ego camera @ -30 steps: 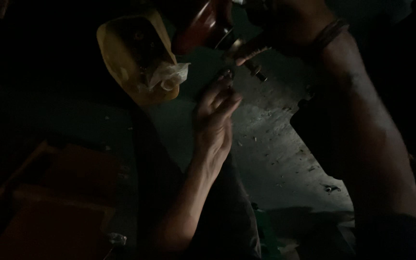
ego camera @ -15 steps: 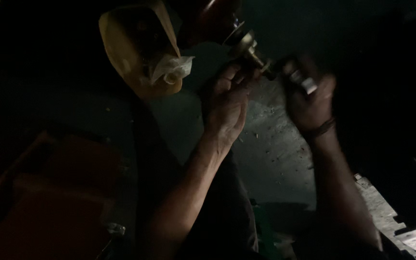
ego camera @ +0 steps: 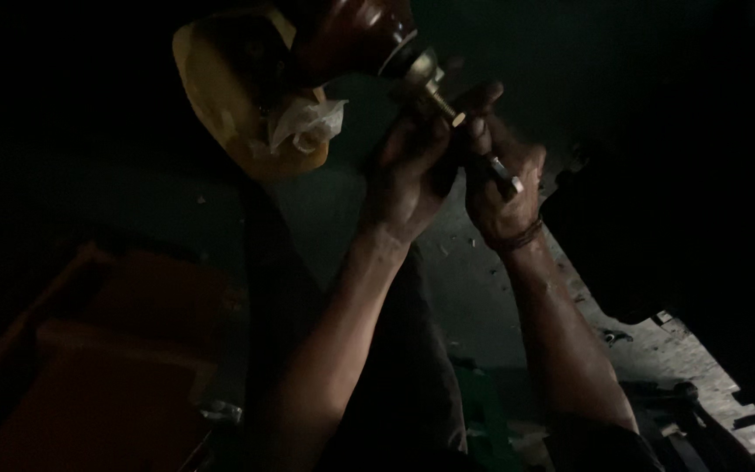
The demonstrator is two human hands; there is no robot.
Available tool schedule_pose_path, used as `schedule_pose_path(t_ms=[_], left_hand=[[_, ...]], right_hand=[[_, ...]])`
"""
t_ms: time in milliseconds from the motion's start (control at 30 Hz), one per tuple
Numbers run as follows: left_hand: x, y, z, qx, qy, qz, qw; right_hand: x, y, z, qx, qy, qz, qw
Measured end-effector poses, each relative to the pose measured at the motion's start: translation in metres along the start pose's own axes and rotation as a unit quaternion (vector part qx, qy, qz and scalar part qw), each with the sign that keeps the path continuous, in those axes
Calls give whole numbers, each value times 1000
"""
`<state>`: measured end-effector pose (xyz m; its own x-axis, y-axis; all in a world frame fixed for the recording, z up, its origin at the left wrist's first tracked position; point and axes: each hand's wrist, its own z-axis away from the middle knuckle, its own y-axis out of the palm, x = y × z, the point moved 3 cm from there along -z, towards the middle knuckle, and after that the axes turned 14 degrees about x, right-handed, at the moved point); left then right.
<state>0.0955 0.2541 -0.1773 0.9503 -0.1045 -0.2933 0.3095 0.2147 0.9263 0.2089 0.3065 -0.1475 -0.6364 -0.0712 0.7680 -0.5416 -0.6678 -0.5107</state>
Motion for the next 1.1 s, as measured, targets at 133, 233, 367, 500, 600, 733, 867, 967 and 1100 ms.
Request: schedule_pose_path(t_ms=[133,233,367,500,600,733,867,967,1100], left_hand=[[12,-9,0,-21,32,27,999],[18,-17,4,-24,35,26,999],[13,-25,1,35,19,54,998],[9,-23,-5,79,26,59,995],[9,-16,0,-7,29,14,999],[6,2,8,-142,15,-88,986],[-4,15,8,-143,36,-104,984],[1,8,10,-151,28,-102,983],[10,-3,15,-114,8,-154,981]], right_hand=[[-9,9,-2,-22,-63,23,998],[-14,11,0,-38,-40,21,998],[-14,13,2,-26,-17,-1,1000],[-18,15,2,-41,-36,2,999],[-25,18,1,-41,-17,6,999],[-29,17,1,-37,-2,-21,999],[-21,13,-1,-37,-38,19,998],[-16,14,-3,-43,-55,79,994],[-28,25,0,-79,-51,94,991]])
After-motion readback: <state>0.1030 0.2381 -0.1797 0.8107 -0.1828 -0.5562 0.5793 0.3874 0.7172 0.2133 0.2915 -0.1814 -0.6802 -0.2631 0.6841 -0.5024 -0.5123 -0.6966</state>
